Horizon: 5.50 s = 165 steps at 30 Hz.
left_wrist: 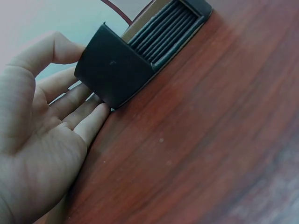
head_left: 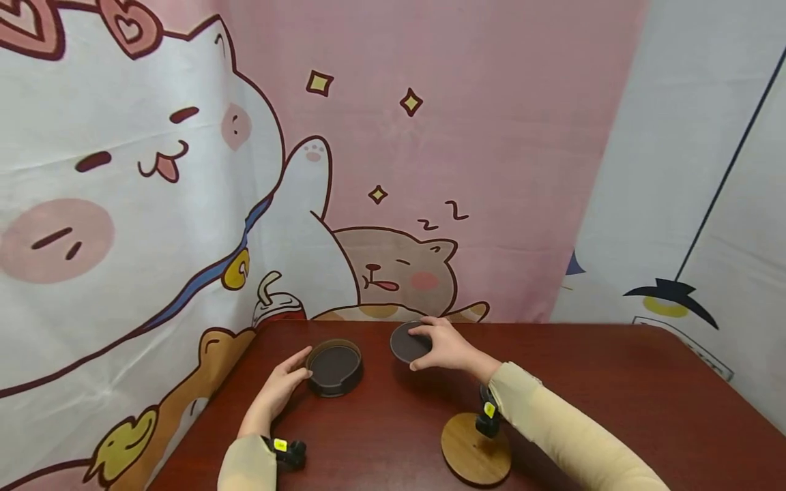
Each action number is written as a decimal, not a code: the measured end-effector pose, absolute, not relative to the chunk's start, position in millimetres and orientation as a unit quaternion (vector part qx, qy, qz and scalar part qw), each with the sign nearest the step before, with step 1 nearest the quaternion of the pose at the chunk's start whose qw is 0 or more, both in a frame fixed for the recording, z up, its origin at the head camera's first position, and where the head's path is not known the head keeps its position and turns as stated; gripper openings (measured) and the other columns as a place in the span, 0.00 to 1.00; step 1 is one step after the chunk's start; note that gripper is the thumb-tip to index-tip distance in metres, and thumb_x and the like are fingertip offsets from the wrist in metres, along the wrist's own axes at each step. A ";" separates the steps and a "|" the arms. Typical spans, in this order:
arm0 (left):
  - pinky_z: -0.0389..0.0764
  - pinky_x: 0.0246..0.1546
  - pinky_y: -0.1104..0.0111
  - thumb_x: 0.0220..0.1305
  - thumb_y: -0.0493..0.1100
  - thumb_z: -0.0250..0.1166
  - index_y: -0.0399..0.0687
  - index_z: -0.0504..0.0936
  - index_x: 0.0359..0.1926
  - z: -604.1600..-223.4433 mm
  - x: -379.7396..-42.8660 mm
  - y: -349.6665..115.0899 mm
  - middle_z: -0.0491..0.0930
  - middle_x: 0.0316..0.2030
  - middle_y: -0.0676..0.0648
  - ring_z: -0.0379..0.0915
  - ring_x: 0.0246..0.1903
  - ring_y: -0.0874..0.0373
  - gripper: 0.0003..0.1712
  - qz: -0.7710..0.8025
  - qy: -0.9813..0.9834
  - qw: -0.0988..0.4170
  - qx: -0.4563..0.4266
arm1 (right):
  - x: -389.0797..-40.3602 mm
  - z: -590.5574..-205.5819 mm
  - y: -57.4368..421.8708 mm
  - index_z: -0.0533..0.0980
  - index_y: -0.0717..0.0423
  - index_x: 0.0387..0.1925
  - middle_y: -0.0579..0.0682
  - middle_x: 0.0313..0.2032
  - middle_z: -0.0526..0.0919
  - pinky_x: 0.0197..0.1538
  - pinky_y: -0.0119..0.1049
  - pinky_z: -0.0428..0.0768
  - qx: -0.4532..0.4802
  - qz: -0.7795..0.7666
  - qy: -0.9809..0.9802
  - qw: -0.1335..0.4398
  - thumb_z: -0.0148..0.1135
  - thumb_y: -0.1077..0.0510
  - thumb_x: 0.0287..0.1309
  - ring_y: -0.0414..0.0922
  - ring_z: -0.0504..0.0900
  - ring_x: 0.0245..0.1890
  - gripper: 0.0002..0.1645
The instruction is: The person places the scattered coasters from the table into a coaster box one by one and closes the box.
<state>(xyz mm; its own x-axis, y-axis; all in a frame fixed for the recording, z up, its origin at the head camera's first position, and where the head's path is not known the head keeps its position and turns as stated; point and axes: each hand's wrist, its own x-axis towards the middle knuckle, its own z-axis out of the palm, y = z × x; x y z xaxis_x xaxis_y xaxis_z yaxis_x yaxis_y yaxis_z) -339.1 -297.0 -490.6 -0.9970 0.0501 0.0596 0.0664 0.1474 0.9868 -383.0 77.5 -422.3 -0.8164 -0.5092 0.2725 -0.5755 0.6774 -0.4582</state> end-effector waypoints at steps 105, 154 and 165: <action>0.60 0.62 0.62 0.62 0.32 0.57 0.45 0.60 0.73 -487.7 -336.7 -294.3 0.56 0.71 0.38 0.50 0.69 0.49 0.38 -0.639 -0.769 -0.008 -0.028 | -327.5 -466.7 247.3 0.63 0.56 0.70 0.70 0.71 0.48 0.54 0.60 0.65 0.287 0.336 -0.887 -0.135 0.75 0.46 0.44 0.71 0.48 0.68 0.53; 0.64 0.52 0.78 0.62 0.32 0.57 0.42 0.62 0.72 -490.1 -335.1 -294.9 0.61 0.68 0.37 0.57 0.65 0.50 0.36 -0.640 -0.768 -0.004 -0.028 | -324.4 -457.7 250.5 0.70 0.48 0.66 0.62 0.66 0.61 0.41 0.39 0.72 0.280 0.328 -0.902 -0.013 0.76 0.46 0.38 0.54 0.69 0.50 0.49; 0.63 0.55 0.76 0.63 0.33 0.56 0.44 0.59 0.73 -485.8 -338.4 -294.9 0.56 0.71 0.38 0.52 0.68 0.48 0.37 -0.633 -0.773 -0.006 -0.042 | -328.2 -448.1 251.2 0.71 0.47 0.65 0.60 0.66 0.63 0.42 0.40 0.73 0.273 0.322 -0.906 0.035 0.77 0.45 0.37 0.52 0.70 0.50 0.48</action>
